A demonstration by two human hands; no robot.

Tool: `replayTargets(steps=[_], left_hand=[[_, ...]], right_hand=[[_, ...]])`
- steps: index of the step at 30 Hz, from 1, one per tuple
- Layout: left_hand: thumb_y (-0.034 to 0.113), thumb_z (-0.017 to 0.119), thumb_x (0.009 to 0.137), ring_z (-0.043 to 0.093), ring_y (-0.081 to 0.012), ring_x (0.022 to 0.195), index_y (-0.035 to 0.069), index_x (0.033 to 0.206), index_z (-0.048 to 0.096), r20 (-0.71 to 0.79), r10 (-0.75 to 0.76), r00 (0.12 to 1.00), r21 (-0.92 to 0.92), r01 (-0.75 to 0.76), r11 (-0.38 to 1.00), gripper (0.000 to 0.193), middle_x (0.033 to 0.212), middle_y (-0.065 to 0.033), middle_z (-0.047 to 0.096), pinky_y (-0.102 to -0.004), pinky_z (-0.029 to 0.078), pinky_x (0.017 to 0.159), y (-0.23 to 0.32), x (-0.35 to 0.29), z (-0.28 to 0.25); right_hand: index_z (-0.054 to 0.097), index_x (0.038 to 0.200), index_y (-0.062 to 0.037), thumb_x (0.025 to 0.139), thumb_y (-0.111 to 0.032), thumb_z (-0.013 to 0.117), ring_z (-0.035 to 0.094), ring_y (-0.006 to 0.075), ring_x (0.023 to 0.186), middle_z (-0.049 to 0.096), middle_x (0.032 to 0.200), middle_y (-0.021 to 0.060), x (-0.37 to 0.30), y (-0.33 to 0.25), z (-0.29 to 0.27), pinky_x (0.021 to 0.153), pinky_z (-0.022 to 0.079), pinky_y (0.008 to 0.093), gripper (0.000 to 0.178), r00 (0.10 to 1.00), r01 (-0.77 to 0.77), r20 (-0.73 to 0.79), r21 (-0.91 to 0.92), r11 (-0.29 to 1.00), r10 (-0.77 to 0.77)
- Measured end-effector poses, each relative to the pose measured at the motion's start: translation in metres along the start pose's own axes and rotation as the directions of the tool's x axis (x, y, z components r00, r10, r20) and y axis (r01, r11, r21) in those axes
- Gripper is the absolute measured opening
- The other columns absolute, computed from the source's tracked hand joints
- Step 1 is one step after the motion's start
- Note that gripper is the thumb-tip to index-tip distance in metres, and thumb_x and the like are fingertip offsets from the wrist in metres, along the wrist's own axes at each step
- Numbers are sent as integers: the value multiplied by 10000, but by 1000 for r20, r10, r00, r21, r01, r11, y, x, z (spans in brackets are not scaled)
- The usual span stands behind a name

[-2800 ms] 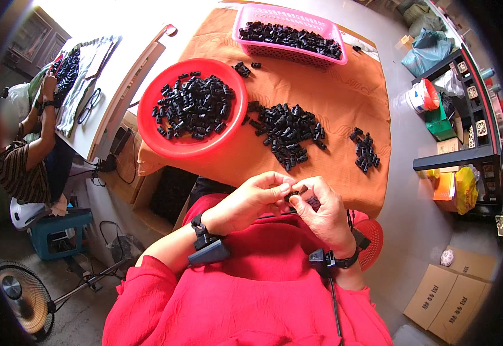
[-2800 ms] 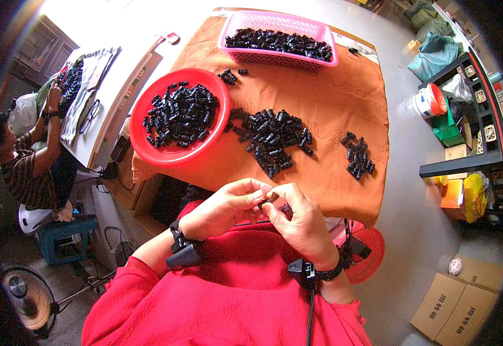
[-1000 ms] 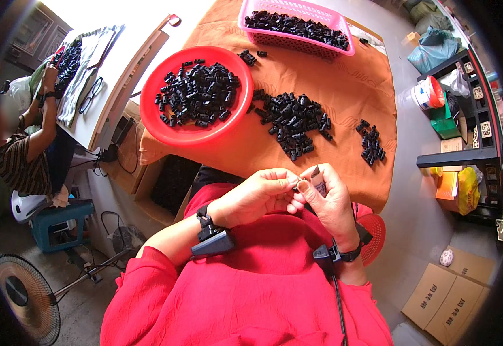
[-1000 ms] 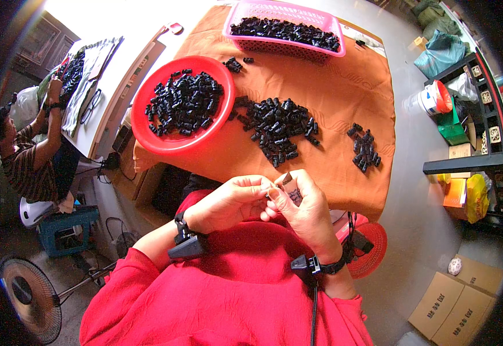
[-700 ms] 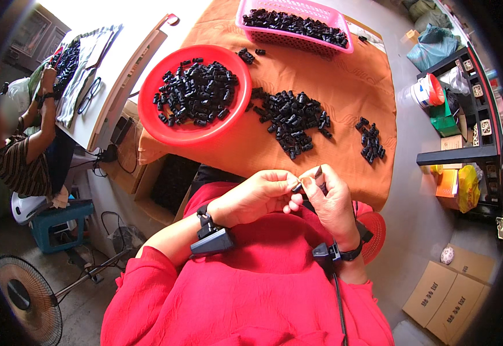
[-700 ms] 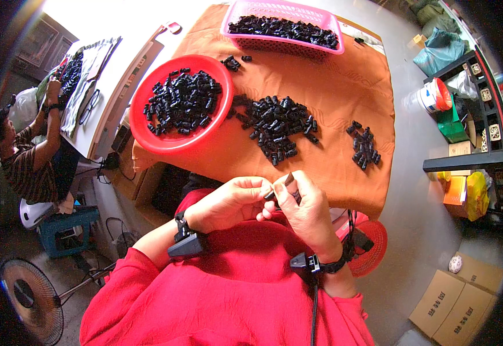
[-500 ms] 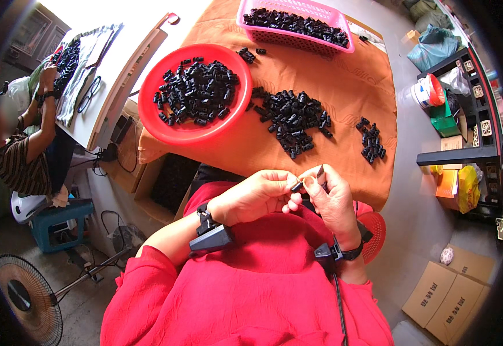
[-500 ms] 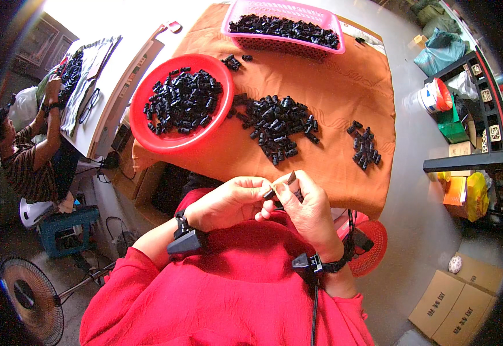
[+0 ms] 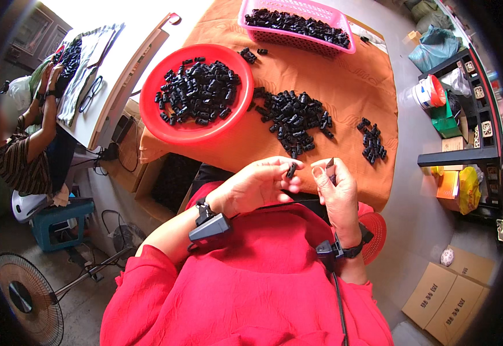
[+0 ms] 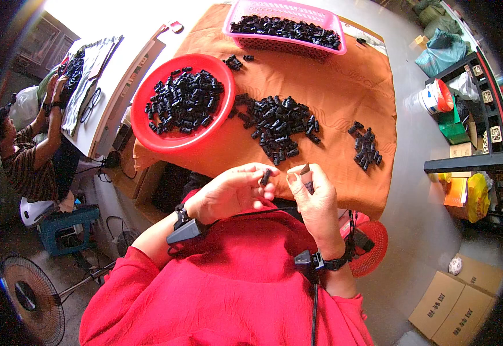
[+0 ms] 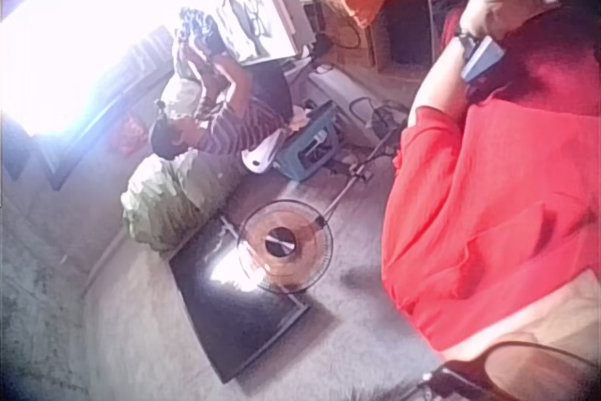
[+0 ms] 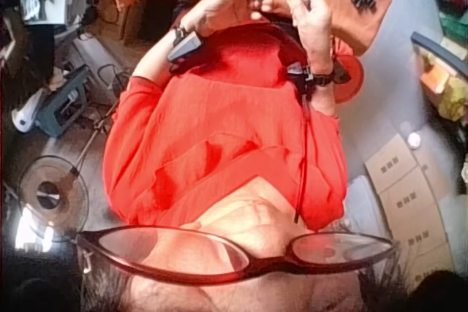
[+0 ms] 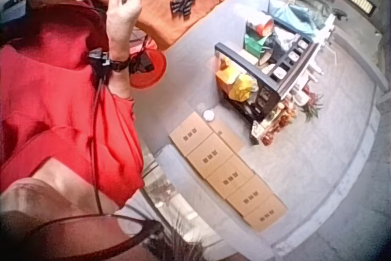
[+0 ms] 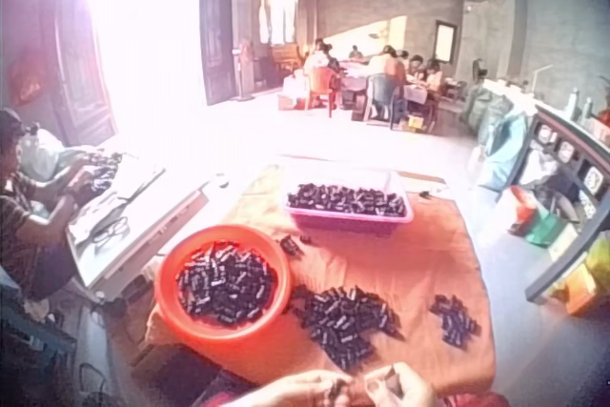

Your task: Assembling small black plastic components at a work table.

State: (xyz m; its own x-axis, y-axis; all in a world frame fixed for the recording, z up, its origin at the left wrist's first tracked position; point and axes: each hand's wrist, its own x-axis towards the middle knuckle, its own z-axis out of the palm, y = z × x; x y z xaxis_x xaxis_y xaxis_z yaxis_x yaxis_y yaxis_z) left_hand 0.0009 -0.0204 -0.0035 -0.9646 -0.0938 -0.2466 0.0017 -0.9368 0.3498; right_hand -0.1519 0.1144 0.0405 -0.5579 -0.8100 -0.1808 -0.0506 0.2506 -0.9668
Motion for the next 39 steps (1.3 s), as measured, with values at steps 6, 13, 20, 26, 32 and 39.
replayTargets(steps=[6, 13, 20, 26, 32, 39], left_hand=[[288, 622, 933, 628, -147, 848, 79, 1066, 619, -225, -17, 974, 202, 64, 977, 247, 915, -10, 630, -293, 514, 714, 24, 15, 3], [229, 678, 862, 641, -291, 781, 91, 1011, 623, 244, 559, 792, 920, -6, -393, 210, 849, -99, 597, -380, 529, 665, 5, 47, -10], [197, 653, 872, 641, -329, 828, 106, 985, 641, 249, 544, 801, 885, 40, -464, 146, 902, -122, 617, -403, 541, 700, 4, 53, -9], [265, 611, 967, 575, -135, 715, 59, 1051, 642, -258, 32, 965, 519, 110, 848, 224, 859, -49, 616, -253, 493, 646, 18, 33, 0], [261, 603, 979, 574, -82, 765, 12, 1083, 633, -29, -77, 997, 72, 79, 994, 271, 943, -29, 642, -197, 471, 640, 13, 12, 10], [197, 563, 999, 577, -104, 805, 17, 1091, 633, -4, -101, 995, 45, 101, 994, 215, 956, -27, 640, -233, 495, 721, 5, 8, 6]], right_hand=[[599, 967, -57, 983, -188, 621, 390, 0, 539, 489, 688, -74, 3, 3, -1, 459, 328, 192, 134, 1000, 1, 1, 2, 1000, -1], [607, 977, -53, 982, -193, 622, 398, 10, 530, 487, 679, -66, 1, 3, 1, 460, 338, 197, 141, 1000, 8, 13, -10, 1000, -8], [610, 976, -51, 983, -188, 620, 403, 13, 535, 490, 684, -65, 1, 3, -1, 463, 343, 195, 138, 1000, 7, 17, -8, 1000, -6], [600, 999, -60, 984, -191, 619, 405, 19, 551, 493, 698, -64, 3, 6, -1, 483, 355, 196, 134, 999, 33, -10, -3, 999, -33], [580, 1032, -21, 980, -118, 612, 608, 65, 744, 605, 804, -12, -3, -16, 6, 697, 524, 224, 114, 995, 60, 80, 39, 997, -63], [565, 1049, -2, 994, -54, 550, 647, 94, 828, 646, 884, 30, -6, -11, 2, 777, 544, 246, 77, 993, -7, 122, 56, 998, 0]])
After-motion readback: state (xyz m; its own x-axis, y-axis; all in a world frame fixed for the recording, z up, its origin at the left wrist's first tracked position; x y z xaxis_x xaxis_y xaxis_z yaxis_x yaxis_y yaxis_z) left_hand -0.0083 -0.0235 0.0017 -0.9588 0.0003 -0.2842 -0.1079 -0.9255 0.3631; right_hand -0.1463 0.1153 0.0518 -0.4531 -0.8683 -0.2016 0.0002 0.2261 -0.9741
